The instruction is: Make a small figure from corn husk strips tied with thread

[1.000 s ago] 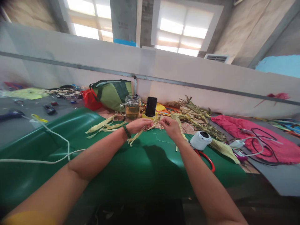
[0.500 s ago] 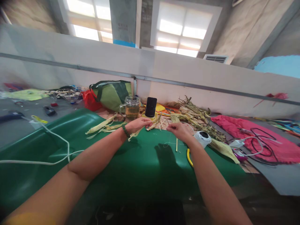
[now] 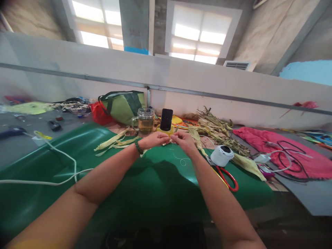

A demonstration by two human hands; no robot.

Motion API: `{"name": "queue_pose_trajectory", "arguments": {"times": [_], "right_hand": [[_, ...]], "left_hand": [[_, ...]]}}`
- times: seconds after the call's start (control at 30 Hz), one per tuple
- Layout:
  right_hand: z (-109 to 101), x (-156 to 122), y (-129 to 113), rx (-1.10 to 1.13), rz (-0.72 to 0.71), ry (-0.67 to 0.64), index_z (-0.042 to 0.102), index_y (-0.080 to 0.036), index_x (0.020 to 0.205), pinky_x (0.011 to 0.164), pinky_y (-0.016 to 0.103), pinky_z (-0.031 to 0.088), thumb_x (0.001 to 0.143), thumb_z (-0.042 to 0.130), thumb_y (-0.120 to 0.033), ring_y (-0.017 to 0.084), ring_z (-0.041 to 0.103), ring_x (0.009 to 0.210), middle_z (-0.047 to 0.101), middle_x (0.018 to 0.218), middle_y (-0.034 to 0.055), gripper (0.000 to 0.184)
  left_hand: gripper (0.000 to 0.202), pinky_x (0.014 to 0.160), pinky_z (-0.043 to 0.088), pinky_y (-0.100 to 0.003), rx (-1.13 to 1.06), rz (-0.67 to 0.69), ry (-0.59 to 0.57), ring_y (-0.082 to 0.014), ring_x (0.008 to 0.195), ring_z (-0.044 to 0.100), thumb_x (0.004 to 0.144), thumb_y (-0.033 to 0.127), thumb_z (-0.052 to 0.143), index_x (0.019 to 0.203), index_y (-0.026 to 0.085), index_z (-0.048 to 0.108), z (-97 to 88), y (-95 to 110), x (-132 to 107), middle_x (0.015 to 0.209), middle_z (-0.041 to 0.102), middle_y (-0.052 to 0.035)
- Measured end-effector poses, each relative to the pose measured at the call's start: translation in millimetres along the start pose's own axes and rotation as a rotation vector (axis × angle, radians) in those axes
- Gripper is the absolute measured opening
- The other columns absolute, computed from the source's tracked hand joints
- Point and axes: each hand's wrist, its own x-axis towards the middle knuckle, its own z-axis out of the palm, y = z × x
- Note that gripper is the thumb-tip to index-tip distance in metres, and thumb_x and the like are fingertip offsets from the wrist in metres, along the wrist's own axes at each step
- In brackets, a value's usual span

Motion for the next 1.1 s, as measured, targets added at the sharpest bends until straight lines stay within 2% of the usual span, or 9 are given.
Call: {"name": "queue_pose_trajectory", "arguments": {"times": [0.23,0.33,0.47,0.57,0.67,0.8,0.9,0.97,1.1], "right_hand": [[-3.9,4.5,9.9,0.439,0.298,0.233,0.057,-0.019,0.076,0.034,0.018,0.019,0.052,0.078,-0.051,0.002,0.027,0.036,0.061,0.063,-0.0016,0.045],[5.9,-1.1,11.5,0.502,0.387,0.097,0.056,-0.019,0.082,0.038,0.019,0.031,0.057,0.074,-0.054,0.005,0.041,0.041,0.066,0.073,0.0034,0.046],[20.2,-17.4,14.1,0.253,0.250,0.032,0.055,-0.021,0.078,0.045,0.024,0.039,0.061,0.072,-0.051,0.011,0.047,0.046,0.057,0.058,-0.0004,0.039],[17.5,-28.0,8.2,-0.218,-0.045,0.080,0.057,-0.020,0.071,0.054,0.029,0.043,0.076,0.059,-0.048,0.016,0.052,0.055,0.058,0.063,0.0032,0.028],[4.1,-27.0,-2.8,-0.558,-0.304,0.106,0.062,-0.021,0.073,0.070,0.032,0.043,0.084,0.051,-0.038,0.020,0.057,0.074,0.063,0.077,0.0079,0.023],[-11.7,-9.5,-3.9,-0.388,-0.213,0.001,0.060,-0.020,0.069,0.058,0.028,0.038,0.080,0.052,-0.048,0.015,0.049,0.060,0.057,0.064,0.0019,0.031],[-11.6,-0.9,7.8,-0.151,-0.072,-0.033,0.053,-0.020,0.062,0.048,0.025,0.029,0.073,0.056,-0.060,0.011,0.035,0.048,0.041,0.051,-0.0039,0.042],[-6.3,-1.3,16.0,-0.064,-0.013,-0.005,0.051,-0.020,0.062,0.046,0.025,0.026,0.071,0.058,-0.061,0.010,0.030,0.045,0.035,0.049,-0.0058,0.042],[7.5,-13.0,21.8,-0.111,-0.066,0.034,0.056,-0.019,0.065,0.046,0.025,0.029,0.071,0.057,-0.056,0.011,0.034,0.046,0.040,0.049,-0.0042,0.037]], "left_hand": [[0.029,0.044,0.017,-0.021,-0.187,-0.088,0.073,-0.0056,0.042,0.024,0.079,0.037,0.055,0.061,0.015,0.050,0.8,-3.6,2.6,0.046,0.032,0.0068],[0.028,0.043,0.016,-0.022,-0.250,-0.108,0.132,-0.0059,0.041,0.023,0.080,0.035,0.053,0.060,0.015,0.050,0.1,-8.6,5.2,0.044,0.029,0.0072],[0.026,0.045,0.020,-0.022,-0.141,-0.091,0.218,-0.0068,0.044,0.027,0.079,0.030,0.051,0.059,0.014,0.052,-2.2,-15.8,9.5,0.046,0.035,0.0055],[0.024,0.050,0.025,-0.022,0.089,-0.061,0.271,-0.0090,0.051,0.035,0.076,0.022,0.050,0.054,0.014,0.053,-3.7,-17.5,11.7,0.049,0.043,0.0030],[0.022,0.053,0.027,-0.023,0.253,-0.009,0.122,-0.0100,0.054,0.039,0.073,0.017,0.051,0.051,0.014,0.053,-2.4,-12.3,9.3,0.050,0.047,0.0015],[0.022,0.051,0.025,-0.023,0.002,0.056,-0.202,-0.0084,0.051,0.035,0.075,0.031,0.058,0.061,0.015,0.056,-0.5,-0.4,-0.1,0.054,0.045,0.0018],[0.040,0.045,0.016,-0.022,-0.314,-0.009,-0.152,-0.0063,0.046,0.022,0.073,0.055,0.059,0.068,0.016,0.049,-3.6,3.7,-5.4,0.052,0.028,0.0066],[0.044,0.044,0.013,-0.022,-0.396,-0.032,-0.132,-0.0054,0.045,0.018,0.070,0.059,0.059,0.070,0.017,0.045,-6.5,3.8,-6.0,0.054,0.022,0.0085],[0.030,0.048,0.023,-0.021,-0.129,0.030,0.002,-0.0070,0.048,0.027,0.083,0.042,0.049,0.068,0.016,0.046,-7.4,1.8,-1.2,0.055,0.031,0.0063]]}}
